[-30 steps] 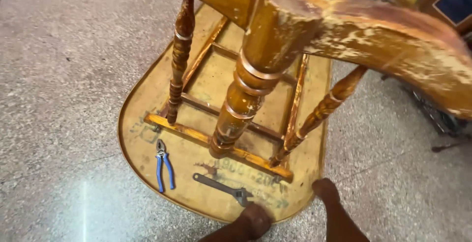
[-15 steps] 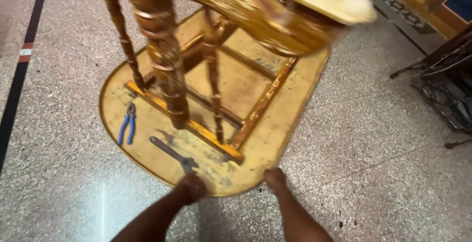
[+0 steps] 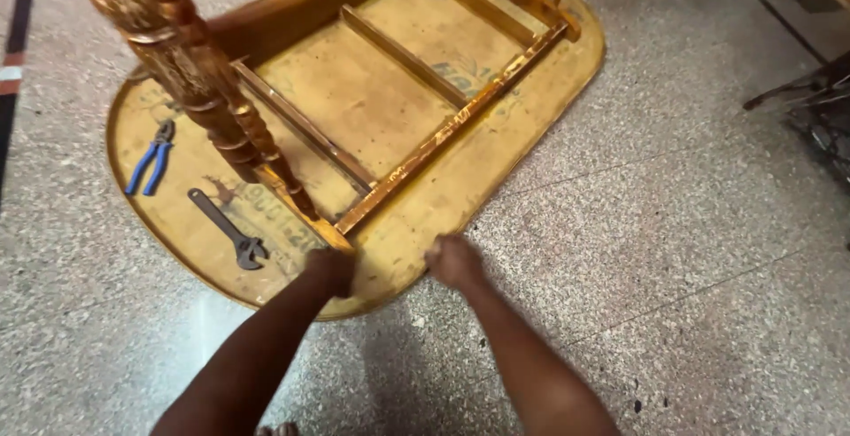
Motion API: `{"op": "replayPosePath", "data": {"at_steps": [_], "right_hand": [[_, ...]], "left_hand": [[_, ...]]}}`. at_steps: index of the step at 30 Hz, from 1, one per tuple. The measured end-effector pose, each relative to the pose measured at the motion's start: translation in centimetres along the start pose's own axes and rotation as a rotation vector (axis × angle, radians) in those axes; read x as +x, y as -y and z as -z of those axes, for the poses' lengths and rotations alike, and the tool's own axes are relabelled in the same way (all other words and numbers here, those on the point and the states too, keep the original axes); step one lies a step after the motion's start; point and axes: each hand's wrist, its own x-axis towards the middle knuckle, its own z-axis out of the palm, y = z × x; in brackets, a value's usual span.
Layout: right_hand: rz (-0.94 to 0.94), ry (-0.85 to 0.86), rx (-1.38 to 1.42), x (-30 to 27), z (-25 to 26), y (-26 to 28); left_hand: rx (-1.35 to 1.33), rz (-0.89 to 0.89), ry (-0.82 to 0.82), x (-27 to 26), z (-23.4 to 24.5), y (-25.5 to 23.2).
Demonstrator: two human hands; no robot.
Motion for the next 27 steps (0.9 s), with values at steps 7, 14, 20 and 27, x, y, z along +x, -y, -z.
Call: {"op": "replayPosePath", "data": {"at_steps": [7, 14, 20, 27], "right_hand": [[0.255, -0.060, -0.492, 6.0, 8.2, -5.5], [0.384, -0.101, -0.595, 10.8, 9.7, -10.3], [0.560, -0.114, -0.539, 12.7, 11.1, -11.3], [0.556, 0.052, -0.692, 13.6, 11.7, -10.1]], "left_hand": [[-0.414, -0.203, -0.280, 5.1, 9.1, -12.9], [-0.247, -0.169, -0.262, 11.5, 9.3, -16.1], [-0.303, -0.185, -0.298, 13.0, 7.4, -15.7], [-0.310, -0.185, -0.436, 13.0, 6.3, -16.0]]}}
